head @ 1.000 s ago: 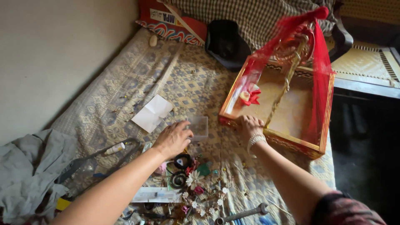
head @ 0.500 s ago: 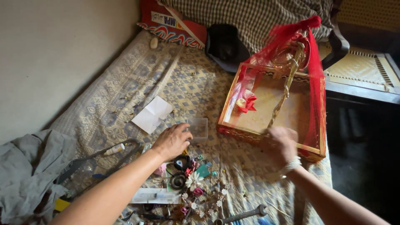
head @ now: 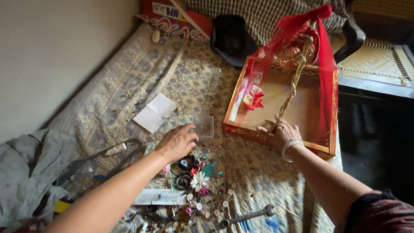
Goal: The recorder is shown sorting various beads, clips, and small decorative items on a bed and placing some into a decorative gift box.
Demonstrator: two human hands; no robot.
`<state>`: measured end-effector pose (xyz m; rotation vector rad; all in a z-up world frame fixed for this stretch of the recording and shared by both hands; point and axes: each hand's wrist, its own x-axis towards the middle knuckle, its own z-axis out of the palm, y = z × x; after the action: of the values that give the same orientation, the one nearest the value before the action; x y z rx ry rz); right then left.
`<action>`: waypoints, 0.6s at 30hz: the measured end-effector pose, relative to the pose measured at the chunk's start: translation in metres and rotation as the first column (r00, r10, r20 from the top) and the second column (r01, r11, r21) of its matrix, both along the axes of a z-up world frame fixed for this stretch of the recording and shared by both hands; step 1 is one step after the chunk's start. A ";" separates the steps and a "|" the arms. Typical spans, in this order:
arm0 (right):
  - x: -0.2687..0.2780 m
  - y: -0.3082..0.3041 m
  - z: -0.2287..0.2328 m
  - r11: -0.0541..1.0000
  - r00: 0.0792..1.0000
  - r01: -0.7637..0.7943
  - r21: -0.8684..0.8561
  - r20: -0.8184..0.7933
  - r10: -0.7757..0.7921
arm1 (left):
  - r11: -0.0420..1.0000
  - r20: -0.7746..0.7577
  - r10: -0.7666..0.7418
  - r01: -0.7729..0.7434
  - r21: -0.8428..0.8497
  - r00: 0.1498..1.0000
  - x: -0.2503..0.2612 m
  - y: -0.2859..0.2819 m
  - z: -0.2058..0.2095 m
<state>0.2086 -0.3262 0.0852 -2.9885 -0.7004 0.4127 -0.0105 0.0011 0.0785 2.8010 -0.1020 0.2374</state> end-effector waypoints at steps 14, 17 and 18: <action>0.000 0.006 0.012 0.977 0.983 -0.183 0.109 0.023 0.181 | 0.993 -0.099 -0.059 0.049 -0.103 0.993 -0.013 -0.029 -0.032; 0.000 0.007 0.010 0.988 0.993 -0.108 0.106 0.070 0.100 | 0.990 -0.106 -0.049 0.034 -0.139 0.993 -0.013 -0.023 -0.066; 0.000 0.007 0.007 0.985 0.992 -0.095 0.147 0.091 0.082 | 0.988 -0.099 -0.050 0.035 -0.149 0.994 -0.014 -0.019 -0.080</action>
<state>0.2082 -0.3196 0.0924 -2.8541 -0.8347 0.2256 -0.0244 -0.0183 -0.0019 2.6549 -0.1152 0.0863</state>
